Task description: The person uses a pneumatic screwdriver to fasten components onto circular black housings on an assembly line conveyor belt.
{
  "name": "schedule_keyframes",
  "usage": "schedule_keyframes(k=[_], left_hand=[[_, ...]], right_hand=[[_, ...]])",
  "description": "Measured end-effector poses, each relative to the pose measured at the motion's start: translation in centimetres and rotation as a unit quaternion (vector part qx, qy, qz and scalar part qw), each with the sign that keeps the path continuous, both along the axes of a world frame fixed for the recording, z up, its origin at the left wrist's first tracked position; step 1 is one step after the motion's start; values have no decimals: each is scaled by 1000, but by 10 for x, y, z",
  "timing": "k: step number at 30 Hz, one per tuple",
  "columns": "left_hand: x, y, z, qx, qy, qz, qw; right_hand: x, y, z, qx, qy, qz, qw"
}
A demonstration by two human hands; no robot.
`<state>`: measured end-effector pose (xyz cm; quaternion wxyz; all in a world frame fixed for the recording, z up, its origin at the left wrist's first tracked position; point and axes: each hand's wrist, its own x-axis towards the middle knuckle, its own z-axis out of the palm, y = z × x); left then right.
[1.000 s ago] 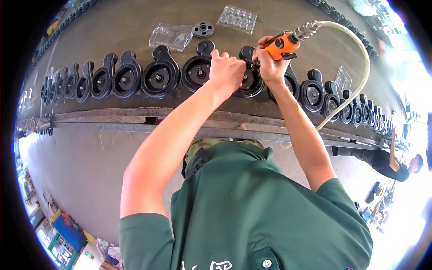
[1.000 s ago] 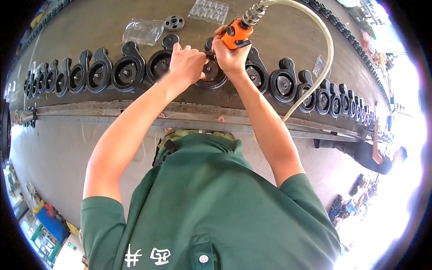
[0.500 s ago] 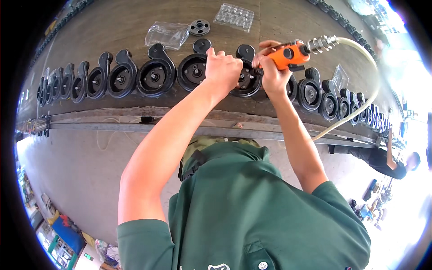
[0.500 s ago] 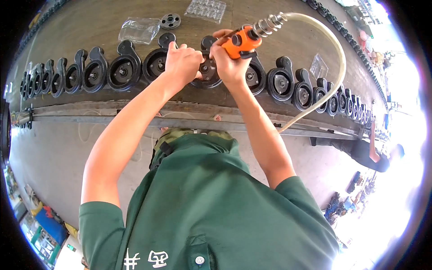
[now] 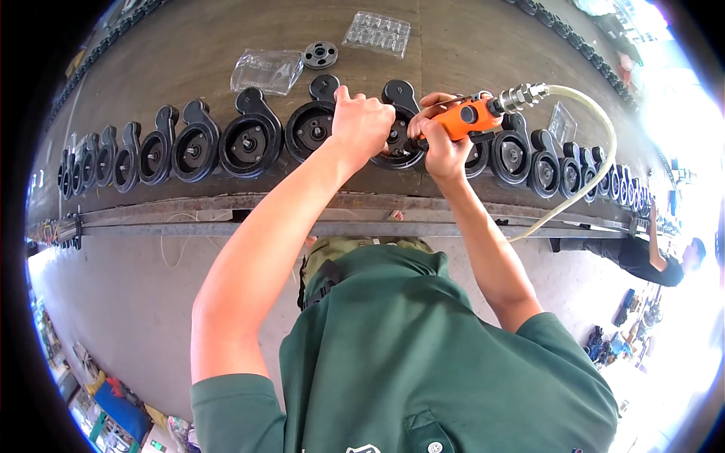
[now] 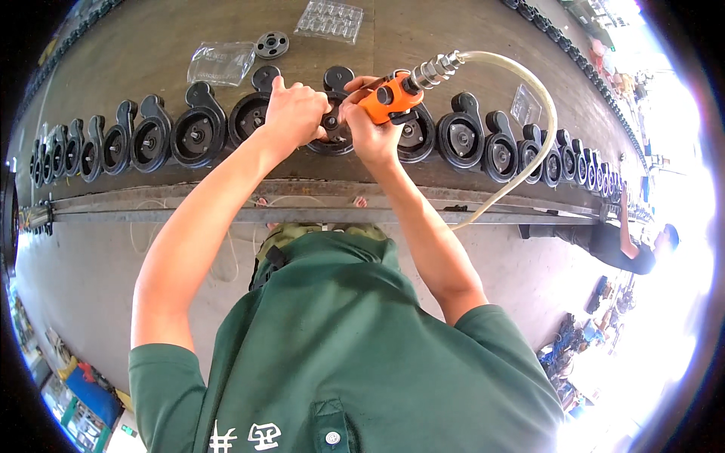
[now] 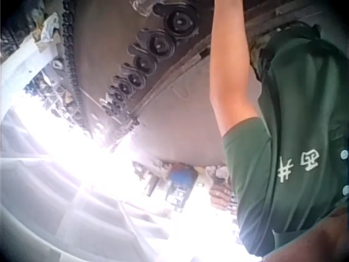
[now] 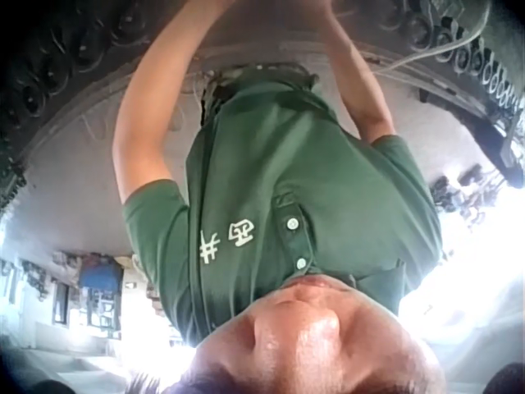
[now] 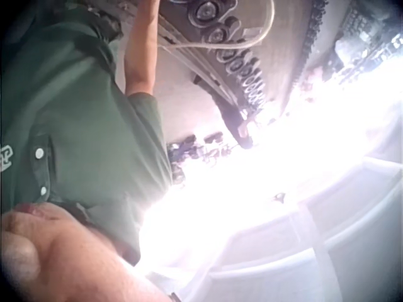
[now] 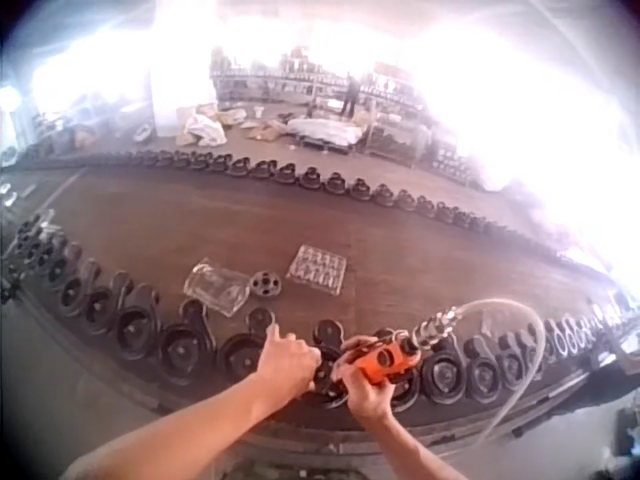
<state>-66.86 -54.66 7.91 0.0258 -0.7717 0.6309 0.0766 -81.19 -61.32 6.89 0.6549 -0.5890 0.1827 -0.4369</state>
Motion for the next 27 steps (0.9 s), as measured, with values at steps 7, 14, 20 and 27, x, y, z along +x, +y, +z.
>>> schedule_keyframes(k=[7, 14, 20, 27], left_hand=[[11, 5, -8, -30, 24, -16, 999], [12, 4, -8, -43, 12, -13, 999], [11, 5, -6, -17, 15, -5, 1000], [10, 7, -6, -41, 47, 14, 998]], right_hand=[[-3, 0, -3, 23, 8, 35, 999], [1, 3, -10, 12, 27, 60, 998], [-1, -3, 5, -41, 48, 49, 997], [20, -41, 3, -29, -17, -32, 999]])
